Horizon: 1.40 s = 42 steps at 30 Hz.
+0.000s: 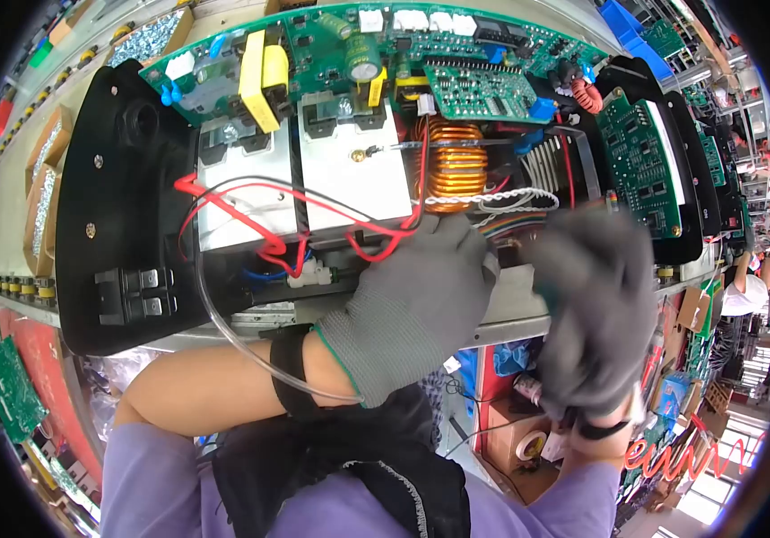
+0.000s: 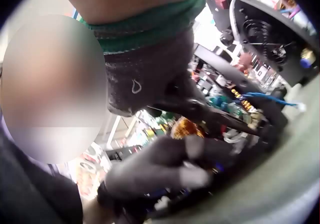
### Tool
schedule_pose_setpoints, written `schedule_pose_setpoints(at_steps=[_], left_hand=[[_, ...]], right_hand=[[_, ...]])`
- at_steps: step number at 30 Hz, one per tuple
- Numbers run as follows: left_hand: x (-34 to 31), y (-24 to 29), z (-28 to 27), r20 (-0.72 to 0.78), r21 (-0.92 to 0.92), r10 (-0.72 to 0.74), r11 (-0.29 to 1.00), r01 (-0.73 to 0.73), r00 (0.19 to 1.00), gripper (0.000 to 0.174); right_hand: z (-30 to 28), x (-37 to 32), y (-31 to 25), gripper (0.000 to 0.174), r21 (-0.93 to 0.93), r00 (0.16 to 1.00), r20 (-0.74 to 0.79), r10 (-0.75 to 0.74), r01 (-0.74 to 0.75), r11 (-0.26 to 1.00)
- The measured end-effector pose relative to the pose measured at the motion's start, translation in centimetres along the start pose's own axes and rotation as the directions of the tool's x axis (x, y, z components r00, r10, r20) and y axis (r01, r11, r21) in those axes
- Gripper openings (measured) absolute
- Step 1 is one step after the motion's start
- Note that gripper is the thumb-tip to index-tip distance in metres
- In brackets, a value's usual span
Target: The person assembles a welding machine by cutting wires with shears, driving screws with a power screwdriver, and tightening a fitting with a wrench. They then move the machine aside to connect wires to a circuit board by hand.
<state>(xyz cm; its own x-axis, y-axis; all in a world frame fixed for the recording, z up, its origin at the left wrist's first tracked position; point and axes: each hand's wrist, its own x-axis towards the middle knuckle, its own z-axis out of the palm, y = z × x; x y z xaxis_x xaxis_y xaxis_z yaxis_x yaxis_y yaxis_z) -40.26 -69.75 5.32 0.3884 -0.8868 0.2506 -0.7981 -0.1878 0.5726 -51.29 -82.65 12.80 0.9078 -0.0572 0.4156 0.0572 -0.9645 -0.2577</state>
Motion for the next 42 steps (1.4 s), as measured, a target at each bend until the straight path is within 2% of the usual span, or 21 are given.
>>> schedule_pose_setpoints(at_steps=[1,2,4,5,7,9,10,15,18,20,23,24,26,27,29,31,32,34,37,40,42], left_hand=[[0.1,-0.6,0.3,0.049,0.129,0.152,0.979,-0.157,0.987,0.028],[0.1,-0.7,0.3,0.02,0.124,0.178,0.976,-0.179,0.984,0.027],[0.0,-0.7,0.2,-0.01,0.116,0.2,0.973,-0.197,0.98,0.027],[-0.1,-0.5,0.1,-0.001,0.095,0.165,0.982,-0.165,0.986,0.026],[-0.2,-0.5,0.0,0.006,0.066,0.126,0.99,-0.126,0.992,0.026],[0.0,-0.6,-0.2,0.122,0.23,0.22,0.942,-0.243,0.968,0.026],[0.1,-0.6,-0.3,0.173,0.225,0.202,0.945,-0.238,0.964,0.027],[0.0,-0.8,-0.1,0.147,0.195,0.212,0.951,-0.239,0.966,0.027],[0.0,-0.7,-0.2,0.115,0.182,0.208,0.957,-0.226,0.971,0.026],[-0.1,-0.7,-0.2,0.067,0.228,0.205,0.95,-0.215,0.976,0.024],[0.1,-0.8,-0.5,0.143,0.222,0.227,0.941,-0.255,0.963,0.026],[0.1,-0.8,-0.5,0.138,0.222,0.225,0.942,-0.251,0.965,0.026],[0.1,-0.7,-0.4,0.144,0.195,0.211,0.952,-0.236,0.967,0.027],[0.2,-0.6,-0.6,0.143,0.194,0.213,0.952,-0.238,0.967,0.027],[0.3,-0.4,-1.1,0.264,0.193,0.175,0.954,-0.23,0.948,0.027],[0.1,-0.6,-0.6,0.216,0.2,0.187,0.952,-0.231,0.958,0.027],[-0.1,-0.7,-0.4,0.164,0.207,0.197,0.951,-0.229,0.967,0.027],[0.0,-0.7,-0.5,0.16,0.22,0.209,0.945,-0.241,0.965,0.027],[0.1,-0.7,-0.4,0.141,0.249,0.213,0.938,-0.243,0.967,0.03],[0.0,-0.9,-0.4,0.065,0.247,0.243,0.936,-0.252,0.968,0.03],[0.2,-0.9,-0.8,0.198,0.252,0.24,0.925,-0.286,0.95,0.03]], right_hand=[[-0.1,1.0,0.2,0.024,0.103,0.998,0.026,0.06,-0.062,0.993],[-0.2,2.0,0.3,0.024,0.203,0.991,0.051,0.12,-0.128,0.971],[0.1,1.9,0.3,0.024,0.228,0.99,0.081,0.118,-0.134,0.964],[0.1,0.9,0.3,0.03,0.15,0.998,-0.015,0.064,-0.061,0.987],[-0.1,-2.7,0.2,0.032,0.044,0.999,-0.045,0.027,-0.025,0.999],[0.6,-6.5,0.2,0.03,-0.088,0.999,-0.012,-0.048,0.047,0.995],[2.4,-8.4,1.6,0.028,0.009,0.963,-0.122,-0.239,0.242,0.97],[1.2,-4.5,0.0,0.023,0.023,0.989,-0.066,-0.135,0.137,0.99],[0.0,0.7,-0.4,0.02,0.068,0.99,-0.101,0.099,-0.092,0.993],[0.2,0.9,-0.6,0.021,0.228,0.964,-0.091,0.252,-0.226,0.947],[0.4,-0.9,0.2,0.022,0.173,0.975,-0.182,0.128,-0.096,0.98],[0.1,-2.5,0.2,0.019,0.057,0.985,-0.166,0.052,-0.044,0.997],[0.9,-5.8,0.4,0.013,0.031,0.989,-0.134,-0.059,0.064,0.997],[2.0,-7.6,0.6,0.011,0.12,0.987,-0.132,-0.097,0.113,0.986],[2.5,-8.7,0.5,0.025,0.121,0.987,-0.093,-0.131,0.142,0.982],[3.2,-7.3,0.3,0.016,0.147,0.97,-0.231,-0.076,0.112,0.983],[1.9,-5.6,0.0,0.012,0.074,0.988,-0.138,-0.072,0.083,0.994],[0.2,-2.0,0.0,0.015,0.02,0.991,-0.132,-0.027,0.03,0.999],[0.7,0.1,0.4,0.023,0.218,0.969,-0.215,0.12,-0.072,0.973],[0.8,-0.9,0.6,0.021,0.214,0.956,-0.274,0.106,-0.047,0.976],[1.1,-3.7,0.9,0.019,0.153,0.962,-0.272,0.015,0.028,0.988]])
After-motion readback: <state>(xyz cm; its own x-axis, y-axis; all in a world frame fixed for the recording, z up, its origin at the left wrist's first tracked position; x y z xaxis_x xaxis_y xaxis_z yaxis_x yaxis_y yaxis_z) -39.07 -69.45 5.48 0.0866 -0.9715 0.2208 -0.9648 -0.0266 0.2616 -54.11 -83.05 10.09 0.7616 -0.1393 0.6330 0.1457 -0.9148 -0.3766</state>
